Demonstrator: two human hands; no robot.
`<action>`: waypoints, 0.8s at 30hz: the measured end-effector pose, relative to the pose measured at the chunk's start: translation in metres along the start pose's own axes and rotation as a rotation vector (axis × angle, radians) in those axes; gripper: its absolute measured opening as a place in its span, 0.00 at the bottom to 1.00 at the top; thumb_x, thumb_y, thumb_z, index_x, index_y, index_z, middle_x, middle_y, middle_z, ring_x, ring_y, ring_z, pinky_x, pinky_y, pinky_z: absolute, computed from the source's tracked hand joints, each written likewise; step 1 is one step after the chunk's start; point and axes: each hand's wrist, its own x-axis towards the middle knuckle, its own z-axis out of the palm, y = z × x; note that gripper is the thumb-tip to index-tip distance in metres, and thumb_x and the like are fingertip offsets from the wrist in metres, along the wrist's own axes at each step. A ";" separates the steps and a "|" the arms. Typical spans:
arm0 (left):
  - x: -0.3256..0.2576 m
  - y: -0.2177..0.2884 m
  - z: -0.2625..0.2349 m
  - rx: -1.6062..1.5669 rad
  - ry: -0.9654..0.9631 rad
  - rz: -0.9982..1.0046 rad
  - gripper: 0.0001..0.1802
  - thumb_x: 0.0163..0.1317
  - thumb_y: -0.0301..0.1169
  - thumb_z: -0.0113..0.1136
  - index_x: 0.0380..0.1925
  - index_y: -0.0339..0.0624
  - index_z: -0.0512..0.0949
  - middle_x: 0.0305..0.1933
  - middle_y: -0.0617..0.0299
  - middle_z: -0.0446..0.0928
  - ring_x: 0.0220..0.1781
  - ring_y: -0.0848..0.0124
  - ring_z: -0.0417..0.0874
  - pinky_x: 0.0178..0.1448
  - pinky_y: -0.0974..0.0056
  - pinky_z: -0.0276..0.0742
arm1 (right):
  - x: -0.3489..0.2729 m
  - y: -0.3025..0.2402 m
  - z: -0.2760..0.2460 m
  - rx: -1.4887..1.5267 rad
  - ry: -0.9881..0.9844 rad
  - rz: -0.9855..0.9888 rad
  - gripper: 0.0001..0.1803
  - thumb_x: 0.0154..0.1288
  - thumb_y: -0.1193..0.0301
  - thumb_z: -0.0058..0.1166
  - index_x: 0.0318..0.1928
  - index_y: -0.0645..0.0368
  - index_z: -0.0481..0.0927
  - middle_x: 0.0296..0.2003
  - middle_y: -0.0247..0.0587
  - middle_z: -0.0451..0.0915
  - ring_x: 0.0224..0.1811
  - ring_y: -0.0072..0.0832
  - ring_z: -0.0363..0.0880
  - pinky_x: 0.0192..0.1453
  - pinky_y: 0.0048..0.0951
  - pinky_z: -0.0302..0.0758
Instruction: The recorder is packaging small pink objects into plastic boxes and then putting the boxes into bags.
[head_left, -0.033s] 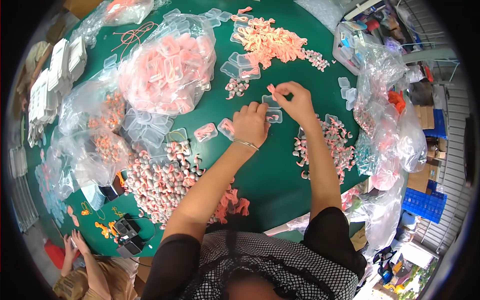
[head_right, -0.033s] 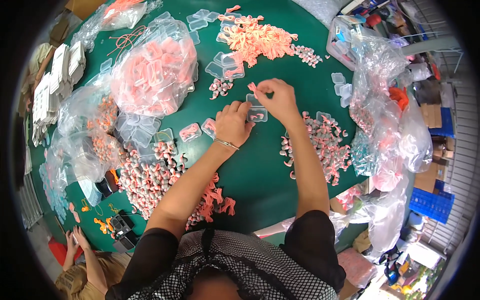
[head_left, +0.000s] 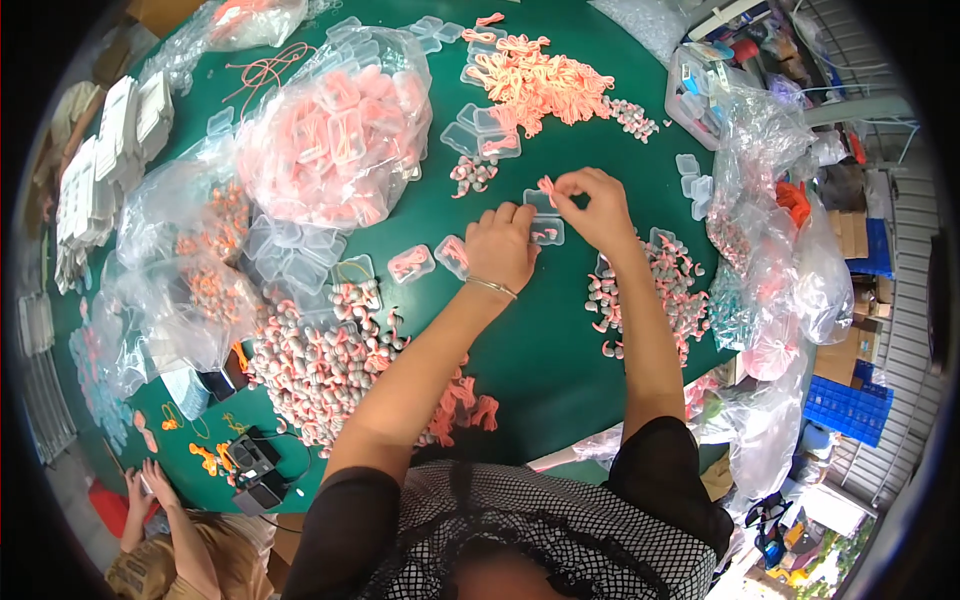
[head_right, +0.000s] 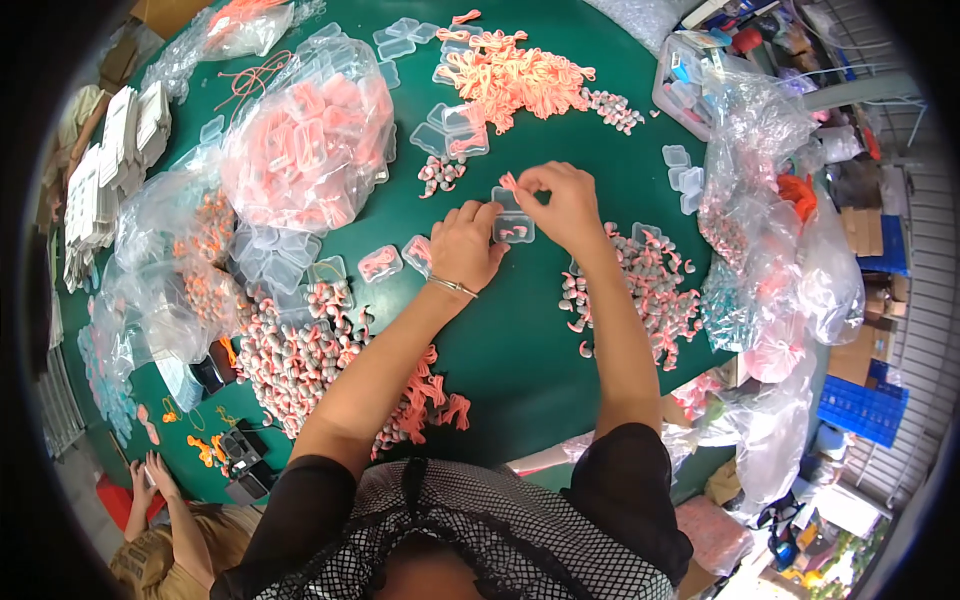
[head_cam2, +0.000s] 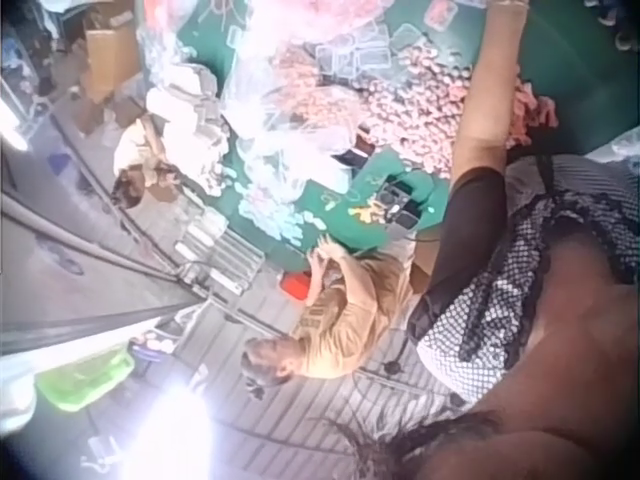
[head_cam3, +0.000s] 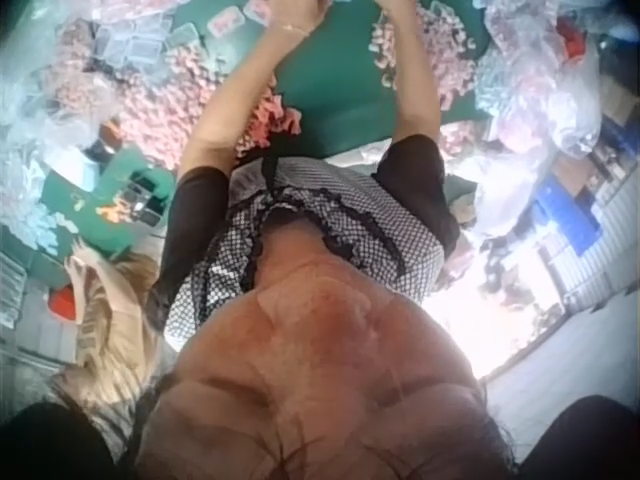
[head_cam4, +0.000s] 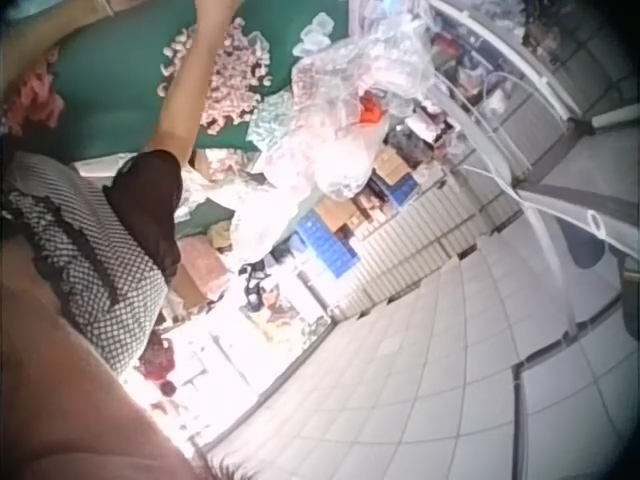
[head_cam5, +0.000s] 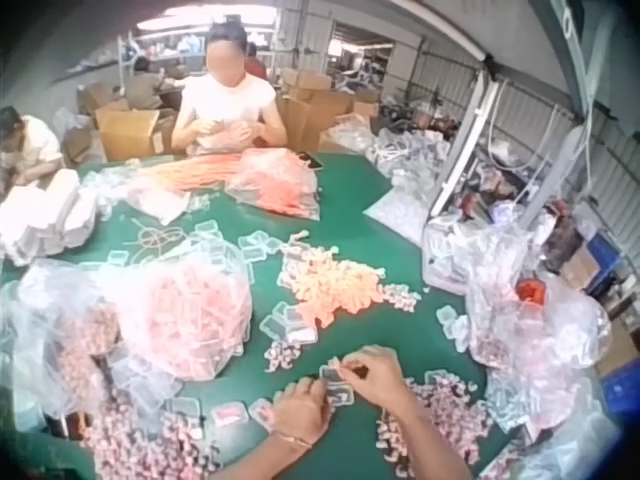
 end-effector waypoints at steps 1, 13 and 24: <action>0.001 0.001 0.001 -0.004 -0.001 0.001 0.29 0.41 0.30 0.73 0.47 0.48 0.76 0.43 0.62 0.76 0.45 0.59 0.78 0.45 0.54 0.70 | -0.008 -0.004 -0.008 -0.004 0.000 0.002 0.03 0.52 0.76 0.62 0.29 0.57 0.81 0.24 0.31 0.79 0.30 0.29 0.78 0.40 0.33 0.74; 0.004 0.000 -0.002 -0.057 -0.036 -0.032 0.27 0.41 0.30 0.74 0.45 0.49 0.76 0.42 0.63 0.78 0.45 0.59 0.78 0.47 0.55 0.69 | -0.026 0.002 -0.002 -0.167 -0.080 -0.154 0.11 0.55 0.72 0.62 0.40 0.53 0.82 0.37 0.34 0.78 0.45 0.34 0.75 0.51 0.39 0.66; 0.003 0.000 -0.006 -0.026 -0.040 0.042 0.40 0.43 0.31 0.73 0.59 0.51 0.66 0.44 0.64 0.76 0.45 0.62 0.79 0.44 0.55 0.71 | -0.028 0.021 0.001 0.016 -0.075 -0.084 0.17 0.53 0.78 0.63 0.45 0.61 0.78 0.41 0.44 0.77 0.34 0.41 0.79 0.37 0.33 0.77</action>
